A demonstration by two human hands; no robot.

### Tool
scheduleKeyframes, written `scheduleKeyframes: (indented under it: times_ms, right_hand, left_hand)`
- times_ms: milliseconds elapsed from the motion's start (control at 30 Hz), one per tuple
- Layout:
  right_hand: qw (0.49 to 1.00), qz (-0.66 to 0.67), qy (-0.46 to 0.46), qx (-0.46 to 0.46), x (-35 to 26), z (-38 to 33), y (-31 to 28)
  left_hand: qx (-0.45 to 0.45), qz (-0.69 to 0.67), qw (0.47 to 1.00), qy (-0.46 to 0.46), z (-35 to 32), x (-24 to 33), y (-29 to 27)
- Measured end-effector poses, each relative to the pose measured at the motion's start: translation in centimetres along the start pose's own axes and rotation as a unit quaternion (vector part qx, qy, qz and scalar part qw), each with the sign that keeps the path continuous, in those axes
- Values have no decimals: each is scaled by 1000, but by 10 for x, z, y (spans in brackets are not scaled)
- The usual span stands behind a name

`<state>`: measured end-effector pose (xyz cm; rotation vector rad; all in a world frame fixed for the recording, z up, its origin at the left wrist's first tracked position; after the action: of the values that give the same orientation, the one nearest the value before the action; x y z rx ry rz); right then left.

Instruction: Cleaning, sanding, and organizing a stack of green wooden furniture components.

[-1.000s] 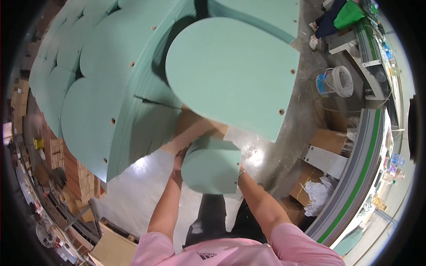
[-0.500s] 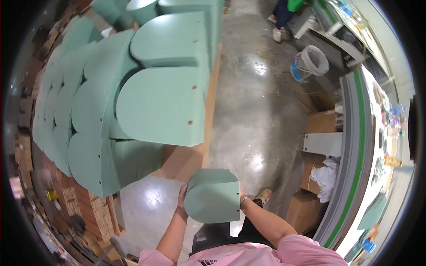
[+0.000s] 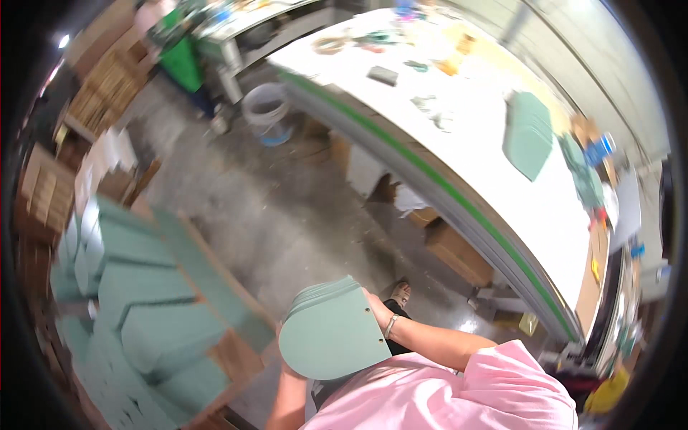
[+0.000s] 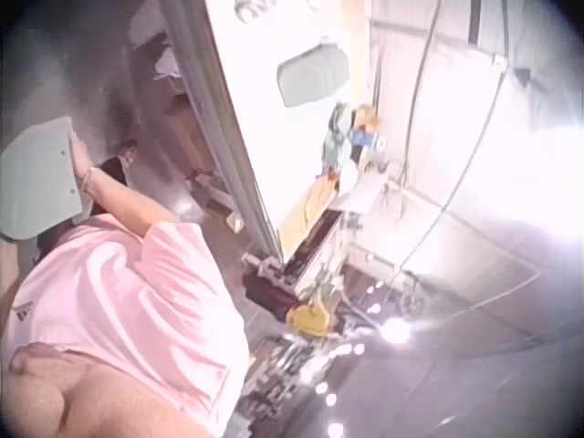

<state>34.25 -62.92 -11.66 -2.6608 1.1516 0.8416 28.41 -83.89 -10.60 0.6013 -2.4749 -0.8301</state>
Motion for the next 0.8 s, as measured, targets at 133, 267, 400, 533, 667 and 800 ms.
scheduleKeyframes:
  times_ms: [133,267,400,533,667,800]
  right_hand:
    - [992,124,-5,28,-79,-54,-90]
    - [980,170,-46,91,-138,-89,-191]
    - [972,197,-82,101,-182,-108,-284]
    - [965,201,-117,125,-214,-105,-359]
    - [969,153,-142,129,-247,-89,-405]
    - [968,-111,-197,105,-285,-57,-424]
  left_hand:
    - [-157,434,861,214,47,-57,39]
    - [-176,314,933,17,56,-125,146]
    - [-206,257,942,-69,68,-196,240]
    - [-221,211,942,-140,85,-260,312]
    - [-219,213,938,-161,97,-296,350]
    - [-231,288,928,-54,113,-308,348]
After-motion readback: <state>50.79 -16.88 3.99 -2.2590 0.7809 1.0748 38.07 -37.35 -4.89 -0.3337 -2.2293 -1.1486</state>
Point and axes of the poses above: each hand's wrist, its own z-axis towards the middle knuckle, its own y-axis out of the palm, x = y × z, the point moved 1 cm from there along z, towards the middle knuckle, and after that the axes turned 11 degrees about x, right-handed, at the moved point
